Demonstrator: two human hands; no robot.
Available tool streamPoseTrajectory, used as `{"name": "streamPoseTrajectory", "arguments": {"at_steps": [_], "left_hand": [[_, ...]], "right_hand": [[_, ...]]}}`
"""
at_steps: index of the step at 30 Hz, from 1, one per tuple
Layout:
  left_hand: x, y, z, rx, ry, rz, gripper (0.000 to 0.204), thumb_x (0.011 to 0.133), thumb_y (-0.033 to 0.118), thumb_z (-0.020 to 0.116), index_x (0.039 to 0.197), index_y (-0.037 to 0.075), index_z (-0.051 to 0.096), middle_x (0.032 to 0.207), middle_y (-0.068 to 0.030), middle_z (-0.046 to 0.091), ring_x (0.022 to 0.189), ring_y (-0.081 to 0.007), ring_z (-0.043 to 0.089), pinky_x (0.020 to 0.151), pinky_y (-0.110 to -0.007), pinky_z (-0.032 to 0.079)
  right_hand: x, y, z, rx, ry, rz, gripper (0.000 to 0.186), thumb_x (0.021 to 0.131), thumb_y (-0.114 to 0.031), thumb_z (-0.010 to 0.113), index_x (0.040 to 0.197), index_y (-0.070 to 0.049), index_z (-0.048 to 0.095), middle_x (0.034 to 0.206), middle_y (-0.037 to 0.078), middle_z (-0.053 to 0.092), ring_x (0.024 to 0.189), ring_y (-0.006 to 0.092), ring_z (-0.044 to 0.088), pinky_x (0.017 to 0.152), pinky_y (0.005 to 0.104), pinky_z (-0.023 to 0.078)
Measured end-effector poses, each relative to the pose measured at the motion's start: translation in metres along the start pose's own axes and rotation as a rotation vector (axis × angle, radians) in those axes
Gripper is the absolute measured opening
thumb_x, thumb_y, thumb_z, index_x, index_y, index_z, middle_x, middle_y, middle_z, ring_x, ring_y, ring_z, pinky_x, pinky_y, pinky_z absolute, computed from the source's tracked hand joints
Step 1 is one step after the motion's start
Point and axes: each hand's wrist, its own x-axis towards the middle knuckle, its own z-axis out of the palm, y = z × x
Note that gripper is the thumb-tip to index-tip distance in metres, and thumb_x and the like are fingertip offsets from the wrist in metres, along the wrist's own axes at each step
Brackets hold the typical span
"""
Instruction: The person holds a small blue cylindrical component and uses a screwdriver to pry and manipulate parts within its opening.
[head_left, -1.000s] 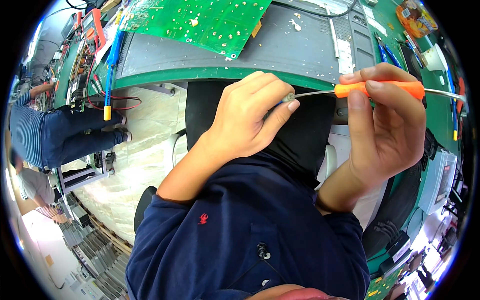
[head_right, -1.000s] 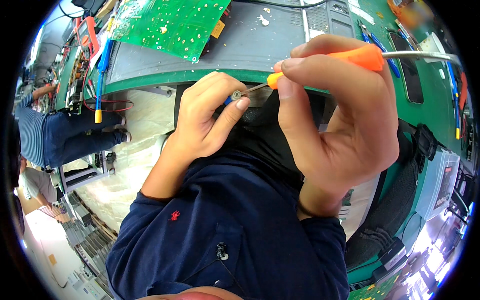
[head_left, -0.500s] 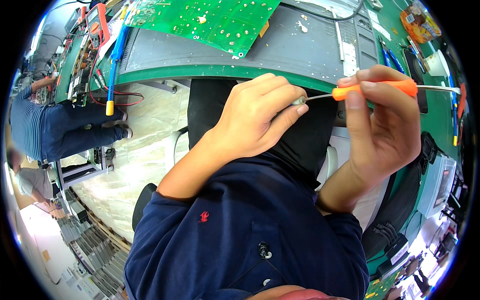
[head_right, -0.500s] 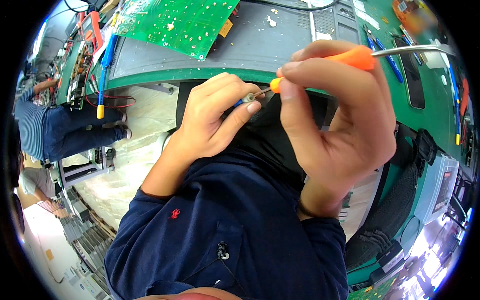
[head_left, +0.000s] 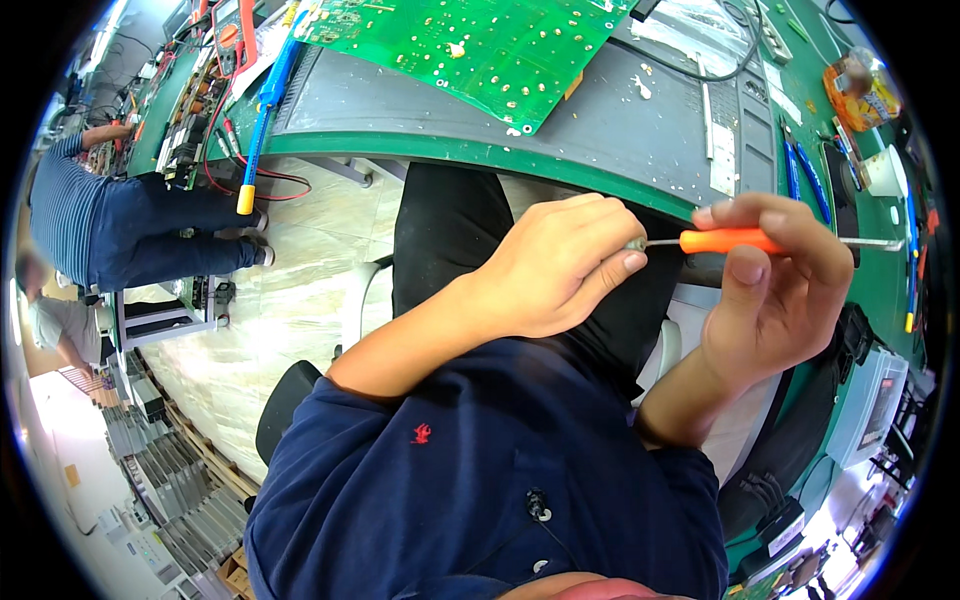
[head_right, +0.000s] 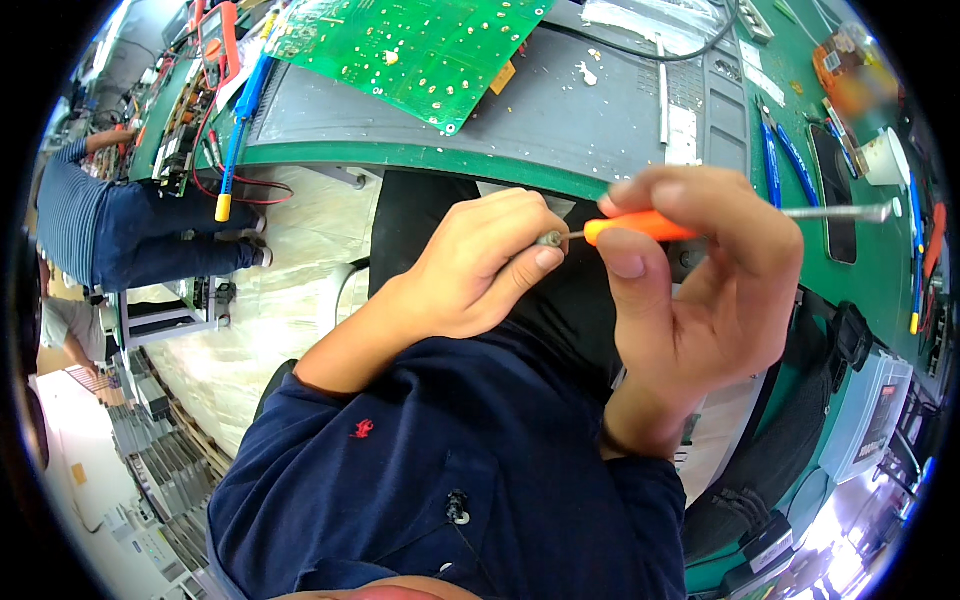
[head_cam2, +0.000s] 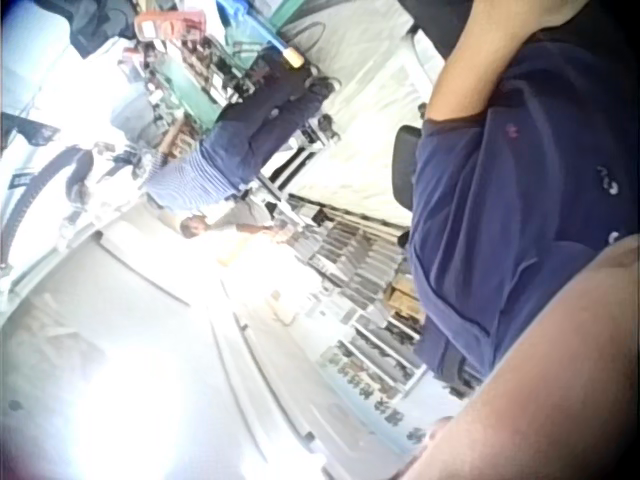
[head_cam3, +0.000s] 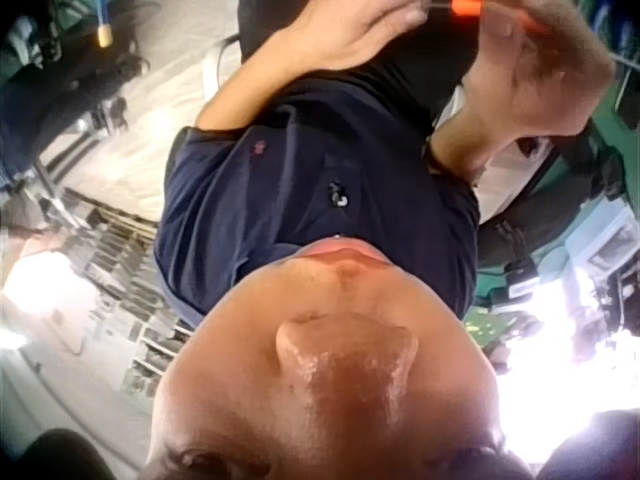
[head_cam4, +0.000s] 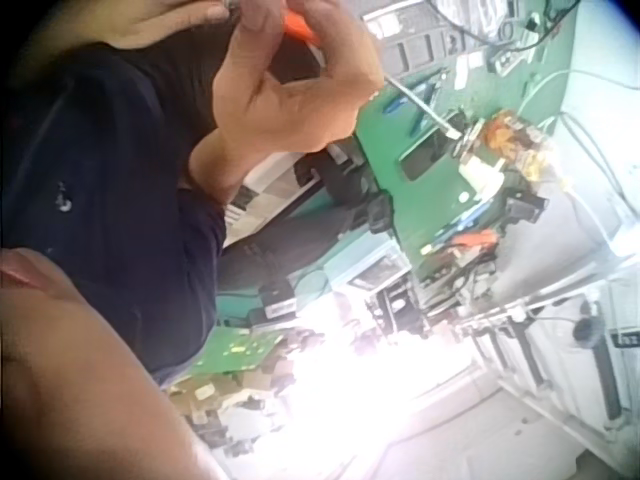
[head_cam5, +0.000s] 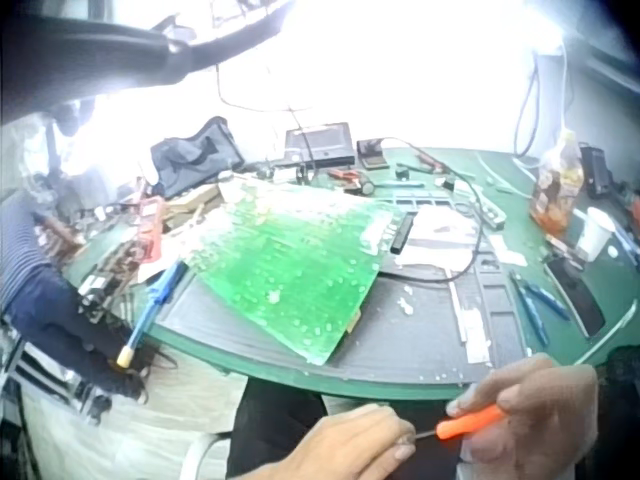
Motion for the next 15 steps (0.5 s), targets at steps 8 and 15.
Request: {"name": "streamPoseTrajectory", "arguments": {"at_steps": [8,15], "left_hand": [[-0.0007,-0.0033,0.0001,0.019,0.005,0.032,0.007,0.084,0.006,0.058,0.086,0.001,0.055,0.071,-0.0123,0.051,0.064,-0.0302,0.052,0.056,-0.037,0.041],[-0.0017,-0.0022,0.0014,0.001,0.010,0.021,0.006,0.083,0.004,0.058,0.085,0.000,0.054,0.070,-0.0128,0.051,0.064,-0.0310,0.052,0.056,-0.038,0.042]], "right_hand": [[0.0006,-0.0009,-0.0106,-0.301,0.164,0.096,0.024,0.070,-0.003,0.080,0.078,0.000,0.058,0.069,0.005,0.061,0.061,0.0097,0.055,0.059,0.0190,0.042],[0.0001,0.0042,-0.0081,-0.316,0.164,0.049,0.025,0.069,-0.004,0.081,0.076,-0.002,0.057,0.065,0.000,0.055,0.056,0.0068,0.046,0.053,0.0167,0.034]]}}
